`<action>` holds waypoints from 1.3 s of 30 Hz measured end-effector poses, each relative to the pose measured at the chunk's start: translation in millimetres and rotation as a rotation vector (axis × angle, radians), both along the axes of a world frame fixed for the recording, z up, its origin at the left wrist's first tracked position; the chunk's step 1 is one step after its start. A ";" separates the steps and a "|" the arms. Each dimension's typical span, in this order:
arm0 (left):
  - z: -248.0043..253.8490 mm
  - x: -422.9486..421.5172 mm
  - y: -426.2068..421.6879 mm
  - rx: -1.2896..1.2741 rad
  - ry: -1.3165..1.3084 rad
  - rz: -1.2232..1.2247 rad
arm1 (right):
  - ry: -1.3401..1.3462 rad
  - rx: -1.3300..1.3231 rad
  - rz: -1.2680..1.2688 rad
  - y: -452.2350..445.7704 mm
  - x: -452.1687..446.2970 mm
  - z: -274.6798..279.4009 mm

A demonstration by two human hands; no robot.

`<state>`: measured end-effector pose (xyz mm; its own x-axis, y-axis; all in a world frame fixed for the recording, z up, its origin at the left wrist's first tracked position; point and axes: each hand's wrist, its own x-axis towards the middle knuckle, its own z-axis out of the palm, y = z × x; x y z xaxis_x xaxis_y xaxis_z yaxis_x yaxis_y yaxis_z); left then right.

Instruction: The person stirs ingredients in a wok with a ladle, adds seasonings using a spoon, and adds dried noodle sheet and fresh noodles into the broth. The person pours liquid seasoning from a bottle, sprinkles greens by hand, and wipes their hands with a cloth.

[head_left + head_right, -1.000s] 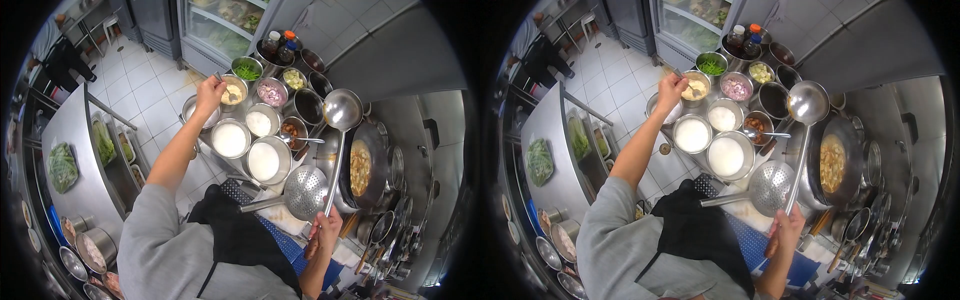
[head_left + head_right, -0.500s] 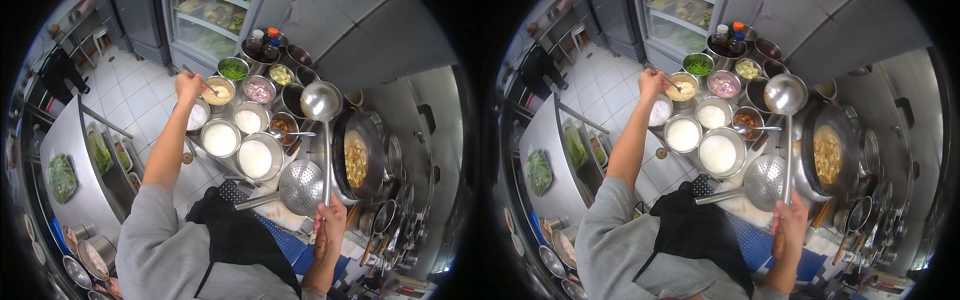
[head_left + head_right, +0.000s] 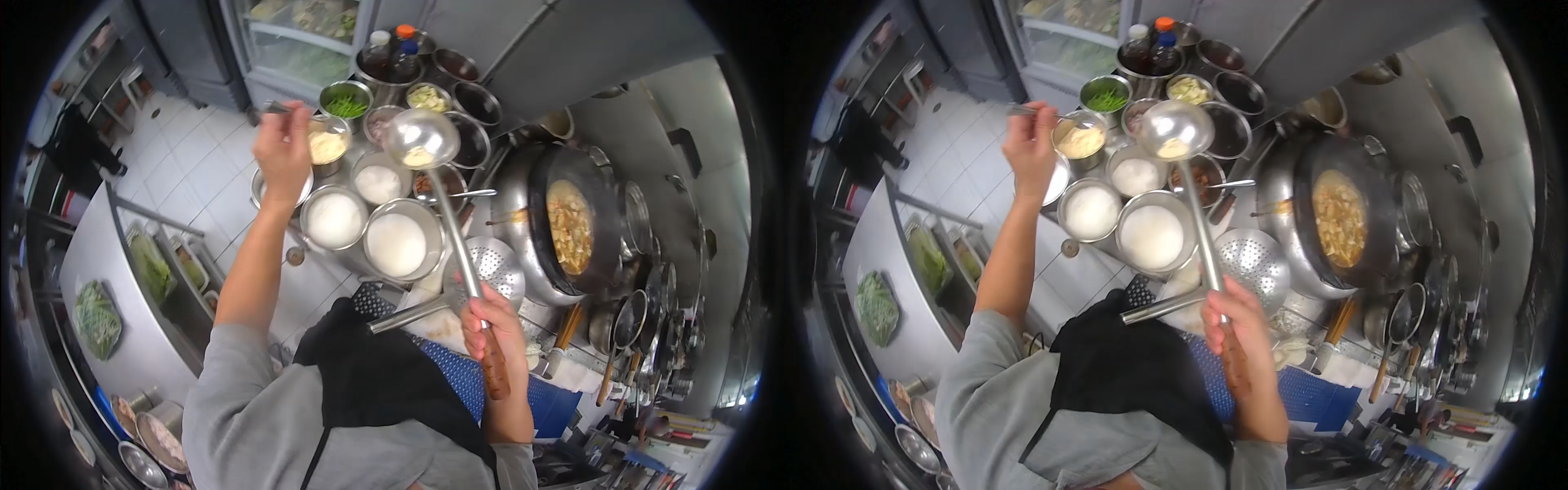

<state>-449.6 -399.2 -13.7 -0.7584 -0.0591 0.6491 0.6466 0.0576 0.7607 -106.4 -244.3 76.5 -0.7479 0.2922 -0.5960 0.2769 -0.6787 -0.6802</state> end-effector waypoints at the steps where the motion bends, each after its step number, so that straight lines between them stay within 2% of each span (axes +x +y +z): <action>1: -1.9 0.0 -19.9 0.063 -0.083 0.000 | -0.002 0.045 0.009 0.5 5.5 -3.7; 5: -27.7 31.7 -69.5 0.129 -0.346 -0.148 | 0.007 0.155 0.057 6.8 26.9 -8.3; 7: -41.5 57.3 -71.7 0.012 -0.418 -0.203 | 0.002 0.186 0.065 5.8 29.8 -3.9; 9: -55.5 71.3 -70.5 -0.104 -0.414 -0.200 | -0.012 0.213 0.064 4.5 30.8 -1.5; 12: -64.6 75.4 -66.0 -0.082 -0.439 -0.207 | -0.032 0.235 0.059 3.2 28.4 0.2; 15: -70.5 79.4 -61.0 -0.227 -0.364 -0.231 | -0.031 0.211 0.008 -0.4 27.1 2.0; 20: -79.0 82.1 -52.5 -0.271 -0.253 -0.325 | -0.042 0.234 -0.011 -2.6 28.8 -1.2; 23: -81.1 80.7 -59.0 -0.239 -0.295 -0.336 | -0.048 0.249 -0.010 -1.1 35.2 -4.7; 26: -73.4 75.5 -64.4 -0.168 -0.447 -0.286 | -0.048 0.265 -0.012 -1.6 40.6 -8.6; 32: -87.7 75.8 -55.8 -0.287 -0.346 -0.348 | -0.047 0.291 -0.015 0.1 44.1 -11.3; 35: -91.5 79.4 -54.8 -0.255 -0.390 -0.337 | -0.044 0.289 -0.039 -0.2 47.9 -10.8; 39: -91.4 77.7 -57.6 -0.109 -0.602 -0.342 | -0.044 0.262 -0.062 -0.1 53.6 -4.7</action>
<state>-371.8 -456.7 -105.1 -0.9522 0.2887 0.0994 0.1105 0.0227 0.9936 -52.8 -244.4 71.8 -0.6987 0.4852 -0.5257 0.2736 -0.4977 -0.8230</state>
